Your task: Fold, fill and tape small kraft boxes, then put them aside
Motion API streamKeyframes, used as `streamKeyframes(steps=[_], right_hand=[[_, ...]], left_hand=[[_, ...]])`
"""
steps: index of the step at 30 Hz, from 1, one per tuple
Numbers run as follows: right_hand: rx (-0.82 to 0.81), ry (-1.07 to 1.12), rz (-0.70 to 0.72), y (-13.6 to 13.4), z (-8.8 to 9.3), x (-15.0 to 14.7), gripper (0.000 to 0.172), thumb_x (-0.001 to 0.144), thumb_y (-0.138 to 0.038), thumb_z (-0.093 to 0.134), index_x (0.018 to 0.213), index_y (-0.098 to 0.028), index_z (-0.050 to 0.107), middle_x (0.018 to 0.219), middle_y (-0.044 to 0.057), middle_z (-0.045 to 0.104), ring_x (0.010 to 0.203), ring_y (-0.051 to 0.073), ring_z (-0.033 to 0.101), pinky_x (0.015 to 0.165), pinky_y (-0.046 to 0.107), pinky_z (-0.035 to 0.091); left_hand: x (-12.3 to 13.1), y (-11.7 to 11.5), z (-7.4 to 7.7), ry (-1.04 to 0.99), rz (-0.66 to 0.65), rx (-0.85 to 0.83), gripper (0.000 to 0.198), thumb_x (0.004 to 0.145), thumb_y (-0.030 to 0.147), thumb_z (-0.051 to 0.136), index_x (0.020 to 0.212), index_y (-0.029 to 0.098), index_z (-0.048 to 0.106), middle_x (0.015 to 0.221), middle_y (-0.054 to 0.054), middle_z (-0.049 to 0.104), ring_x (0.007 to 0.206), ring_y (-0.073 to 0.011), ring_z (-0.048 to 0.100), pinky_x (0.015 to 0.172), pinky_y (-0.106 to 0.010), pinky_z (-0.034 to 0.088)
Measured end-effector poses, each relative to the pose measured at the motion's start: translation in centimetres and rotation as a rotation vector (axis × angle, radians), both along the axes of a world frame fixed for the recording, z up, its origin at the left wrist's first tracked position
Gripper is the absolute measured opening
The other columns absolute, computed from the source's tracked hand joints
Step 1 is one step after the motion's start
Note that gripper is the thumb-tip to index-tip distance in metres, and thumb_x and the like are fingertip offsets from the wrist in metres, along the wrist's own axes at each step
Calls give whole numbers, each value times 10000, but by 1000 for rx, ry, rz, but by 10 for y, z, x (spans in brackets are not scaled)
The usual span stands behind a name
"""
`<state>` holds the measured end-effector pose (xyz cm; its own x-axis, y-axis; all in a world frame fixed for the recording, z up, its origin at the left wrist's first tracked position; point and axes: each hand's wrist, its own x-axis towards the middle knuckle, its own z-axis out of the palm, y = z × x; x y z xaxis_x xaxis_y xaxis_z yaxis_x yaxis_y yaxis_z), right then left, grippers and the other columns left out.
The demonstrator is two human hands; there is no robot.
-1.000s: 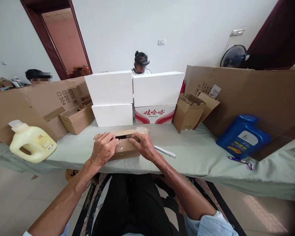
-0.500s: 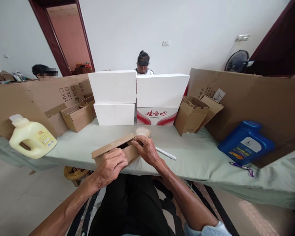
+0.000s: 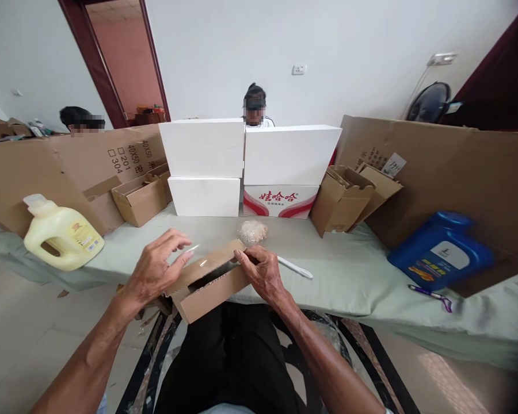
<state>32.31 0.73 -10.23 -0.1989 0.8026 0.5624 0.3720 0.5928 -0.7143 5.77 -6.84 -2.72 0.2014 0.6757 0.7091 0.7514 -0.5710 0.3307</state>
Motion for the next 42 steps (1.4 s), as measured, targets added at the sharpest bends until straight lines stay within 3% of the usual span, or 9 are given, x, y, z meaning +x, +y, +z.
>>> streamKeyframes(steps=[5,9,15,21,27,37,42], right_hand=[[-2,30,-32,-9,-3,-8,459,999,-496,632,653,-198,680,644,18,616,649,151,526,626,283,388],[-2,54,-58,-9,-2,-12,433,966,-470,628,629,-200,653,615,11,583,632,149,510,616,286,372],[-12,99,-65,-11,-1,-15,418,948,-456,641,621,-197,666,588,2,567,620,145,509,628,286,385],[-39,110,-87,-15,-4,-16,399,954,-431,650,629,-201,667,601,6,594,620,148,510,614,288,388],[-23,95,-111,-18,-6,-18,414,969,-437,645,627,-203,645,602,10,591,598,146,500,606,293,382],[-33,129,-85,-22,-5,-16,419,949,-449,634,610,-204,617,587,0,564,592,138,490,613,291,374],[1,133,-71,-23,-6,-14,424,967,-426,632,607,-204,604,590,-6,556,590,137,487,653,300,409]], left_hand=[[22,-2,-19,239,-94,-163,294,883,267,882,1079,214,669,1073,-62,734,969,-239,707,829,-355,569],[26,-2,-15,345,-105,-222,115,961,177,770,1022,225,685,1024,-46,703,930,-217,689,794,-328,545],[24,2,-10,446,-120,-181,68,989,147,690,991,214,703,995,-48,692,905,-209,683,751,-313,515],[36,-1,-17,236,-102,-185,191,1023,153,639,854,214,704,889,-26,694,778,-163,659,684,-293,481],[40,-4,-15,133,-127,-240,289,1064,204,576,794,215,675,823,-24,673,744,-165,635,681,-303,465],[30,13,-19,-40,-150,-321,289,1020,229,538,731,221,522,766,6,592,695,-150,541,685,-293,442],[23,16,-14,-178,-57,-414,290,1016,324,533,744,222,524,716,22,529,660,-147,474,623,-275,391]])
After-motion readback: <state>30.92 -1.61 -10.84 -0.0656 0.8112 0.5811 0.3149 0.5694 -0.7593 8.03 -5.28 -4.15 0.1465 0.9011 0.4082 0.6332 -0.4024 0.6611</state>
